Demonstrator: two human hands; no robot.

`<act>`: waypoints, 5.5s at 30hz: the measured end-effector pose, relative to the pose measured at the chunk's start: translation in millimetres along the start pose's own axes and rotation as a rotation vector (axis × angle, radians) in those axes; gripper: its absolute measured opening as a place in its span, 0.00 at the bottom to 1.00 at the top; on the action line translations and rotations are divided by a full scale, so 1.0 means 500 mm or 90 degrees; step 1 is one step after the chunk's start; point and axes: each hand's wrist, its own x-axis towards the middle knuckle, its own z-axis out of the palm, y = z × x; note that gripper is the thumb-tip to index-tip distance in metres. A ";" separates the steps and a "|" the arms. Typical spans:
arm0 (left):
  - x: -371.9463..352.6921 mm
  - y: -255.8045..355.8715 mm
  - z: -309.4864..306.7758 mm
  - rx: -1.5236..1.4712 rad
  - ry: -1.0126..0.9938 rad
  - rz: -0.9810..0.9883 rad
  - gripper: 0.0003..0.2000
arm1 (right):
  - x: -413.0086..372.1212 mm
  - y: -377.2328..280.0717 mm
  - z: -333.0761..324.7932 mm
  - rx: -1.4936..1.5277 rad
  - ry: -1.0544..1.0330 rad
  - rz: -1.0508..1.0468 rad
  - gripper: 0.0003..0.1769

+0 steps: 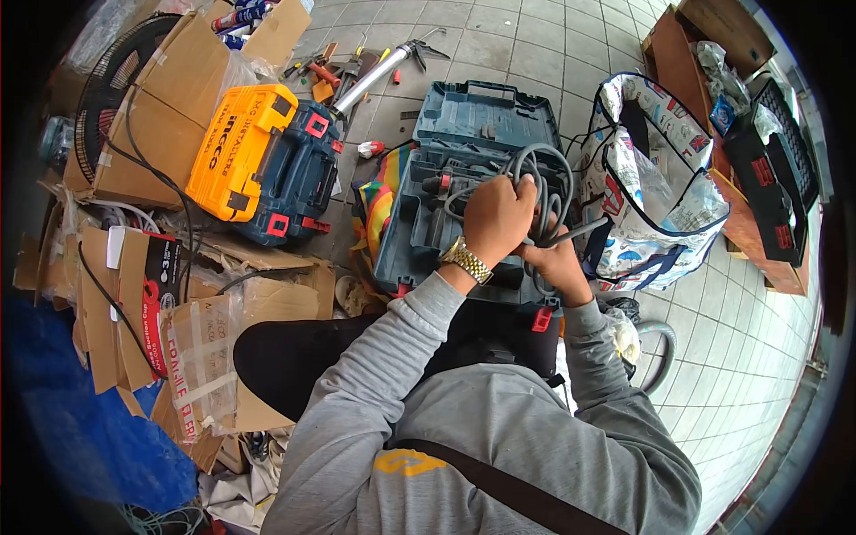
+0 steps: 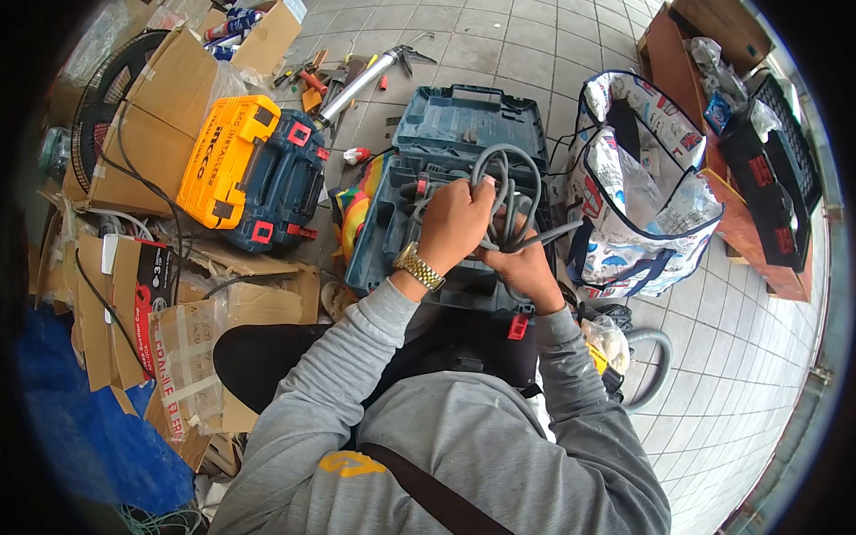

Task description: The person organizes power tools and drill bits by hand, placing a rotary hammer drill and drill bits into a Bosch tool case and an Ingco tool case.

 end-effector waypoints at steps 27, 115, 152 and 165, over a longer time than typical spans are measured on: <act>0.183 -0.156 -0.037 -0.068 -0.266 -0.047 0.30 | 0.050 0.049 -0.056 -0.041 0.193 -0.052 0.20; -0.013 -0.242 -0.066 0.380 -0.378 0.062 0.48 | 0.159 0.097 0.032 -0.586 -0.155 -0.215 0.36; -0.063 -0.249 0.028 0.359 -0.295 0.106 0.41 | 0.054 0.131 -0.042 -0.579 -0.065 0.015 0.19; -0.044 -0.300 0.079 0.360 -0.155 0.079 0.18 | 0.074 0.062 -0.058 -0.506 0.128 -0.097 0.15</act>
